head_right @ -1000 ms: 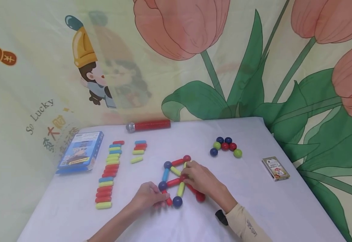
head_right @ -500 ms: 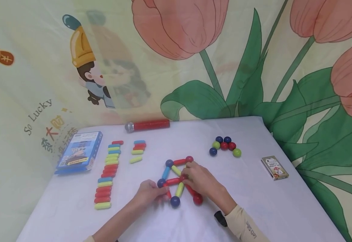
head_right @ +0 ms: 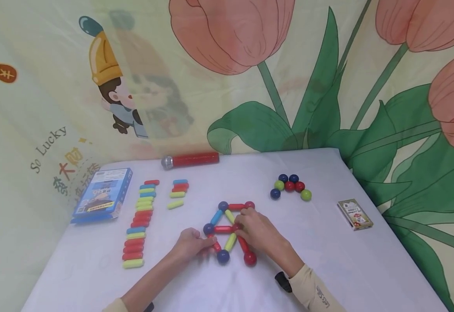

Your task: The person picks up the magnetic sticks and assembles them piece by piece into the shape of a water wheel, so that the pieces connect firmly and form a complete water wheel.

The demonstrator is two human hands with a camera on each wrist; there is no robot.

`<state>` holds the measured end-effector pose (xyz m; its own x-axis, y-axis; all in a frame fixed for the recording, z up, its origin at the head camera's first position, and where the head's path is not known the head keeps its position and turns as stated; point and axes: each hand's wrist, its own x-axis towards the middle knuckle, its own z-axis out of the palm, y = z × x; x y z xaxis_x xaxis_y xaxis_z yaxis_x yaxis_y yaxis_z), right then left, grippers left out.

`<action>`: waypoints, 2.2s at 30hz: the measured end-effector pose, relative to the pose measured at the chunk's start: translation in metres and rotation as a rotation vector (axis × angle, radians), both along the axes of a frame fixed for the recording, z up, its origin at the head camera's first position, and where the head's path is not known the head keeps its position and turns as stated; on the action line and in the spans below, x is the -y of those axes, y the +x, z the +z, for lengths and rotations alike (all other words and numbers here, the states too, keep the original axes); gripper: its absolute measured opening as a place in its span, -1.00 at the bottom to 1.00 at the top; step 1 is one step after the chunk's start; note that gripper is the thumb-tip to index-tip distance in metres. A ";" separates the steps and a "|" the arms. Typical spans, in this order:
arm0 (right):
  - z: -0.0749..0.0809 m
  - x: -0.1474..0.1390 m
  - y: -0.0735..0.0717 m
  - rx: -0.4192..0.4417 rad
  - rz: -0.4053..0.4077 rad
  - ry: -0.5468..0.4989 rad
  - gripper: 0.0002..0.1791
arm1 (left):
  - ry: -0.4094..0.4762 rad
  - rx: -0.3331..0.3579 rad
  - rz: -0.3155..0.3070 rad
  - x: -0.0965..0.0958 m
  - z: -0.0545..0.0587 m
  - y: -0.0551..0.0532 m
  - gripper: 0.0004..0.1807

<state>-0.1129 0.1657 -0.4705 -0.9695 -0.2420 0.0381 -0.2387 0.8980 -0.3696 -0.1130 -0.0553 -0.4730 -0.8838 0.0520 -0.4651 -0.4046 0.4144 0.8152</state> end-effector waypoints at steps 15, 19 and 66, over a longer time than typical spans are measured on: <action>-0.003 0.000 0.001 -0.002 -0.003 -0.020 -0.64 | -0.018 -0.106 0.039 -0.002 -0.010 -0.009 -0.49; -0.004 0.001 0.001 -0.019 0.020 -0.010 -0.65 | -0.029 -0.127 0.047 0.000 -0.010 -0.012 -0.52; 0.006 -0.014 0.002 0.020 0.056 0.016 -0.67 | -0.600 -0.905 -0.839 0.008 0.017 0.009 -0.62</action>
